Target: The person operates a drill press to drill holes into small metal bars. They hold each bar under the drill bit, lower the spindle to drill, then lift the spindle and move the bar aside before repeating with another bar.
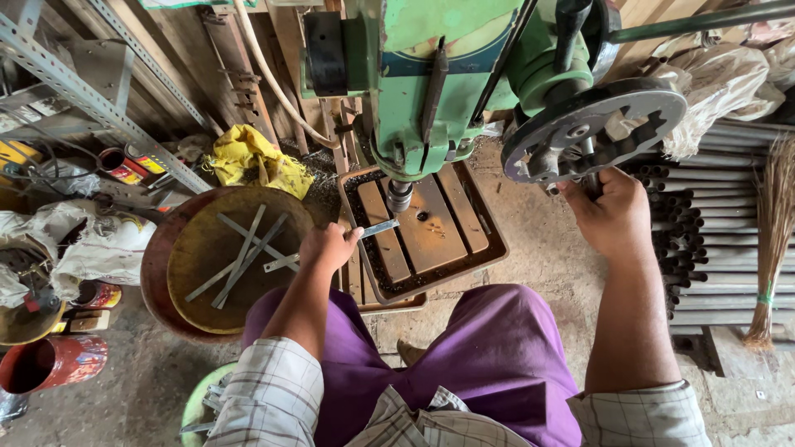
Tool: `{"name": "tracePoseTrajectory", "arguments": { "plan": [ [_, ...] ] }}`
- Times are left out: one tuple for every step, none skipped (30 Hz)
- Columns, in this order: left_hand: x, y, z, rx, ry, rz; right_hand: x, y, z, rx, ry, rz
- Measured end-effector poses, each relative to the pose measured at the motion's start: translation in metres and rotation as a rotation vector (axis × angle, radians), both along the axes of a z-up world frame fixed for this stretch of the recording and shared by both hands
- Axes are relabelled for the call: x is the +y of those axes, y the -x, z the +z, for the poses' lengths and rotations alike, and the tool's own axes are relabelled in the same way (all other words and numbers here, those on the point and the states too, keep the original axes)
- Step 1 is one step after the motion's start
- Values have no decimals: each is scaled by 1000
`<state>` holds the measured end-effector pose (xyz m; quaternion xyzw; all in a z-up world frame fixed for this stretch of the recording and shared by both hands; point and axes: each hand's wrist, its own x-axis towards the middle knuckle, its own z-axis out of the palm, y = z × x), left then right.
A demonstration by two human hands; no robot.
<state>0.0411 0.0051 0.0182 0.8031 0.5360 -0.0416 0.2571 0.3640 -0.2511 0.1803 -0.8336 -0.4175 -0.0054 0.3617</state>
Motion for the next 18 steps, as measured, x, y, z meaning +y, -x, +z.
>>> {"name": "tracePoseTrajectory", "arguments": {
  "plan": [
    [0, 0, -1, -9, -7, 3, 0, 0, 0, 3, 1, -4],
    [0, 0, -1, -19, -15, 5, 0, 0, 0, 5, 0, -4],
    [0, 0, -2, -28, -22, 7, 0, 0, 0, 6, 0, -4],
    [0, 1, -3, -33, -25, 4, 0, 0, 0, 8, -1, -5],
    [0, 1, -4, -39, -27, 0, 0, 0, 0, 3, -1, -4],
    [1, 1, -5, -45, -30, -3, 0, 0, 0, -2, 0, -3],
    [1, 1, -6, -39, -35, -6, 0, -1, -1, -6, 1, -1],
    [1, 1, -8, -34, -40, -8, 0, -1, -1, -8, -1, -2],
    [2, 1, -9, -29, -45, -9, 0, -1, -1, -11, -3, -2],
    [2, 1, -10, -33, -46, -9, 1, -1, -1, -13, -5, -2],
    [2, 1, -10, -37, -46, -9, 1, -1, -1, -14, -2, -2],
    [3, 1, -11, -40, -47, -8, 1, -2, -1, -15, 0, -2],
    [3, 1, -12, -33, -44, -11, 1, -2, -1, -16, 3, -2],
    [3, 1, -13, -25, -42, -14, 1, -2, -1, -19, 7, -5],
    [4, 1, -13, -17, -40, -17, 0, -2, -1, -22, 11, -8],
    [4, 1, -12, -12, -34, -19, 1, -2, -1, -24, 14, -12],
    [4, 1, -12, -6, -29, -22, 1, -3, -3, -23, 1, -4],
    [4, 1, -11, -1, -23, -24, 2, -3, -5, -21, -12, 3]
  ]
}}
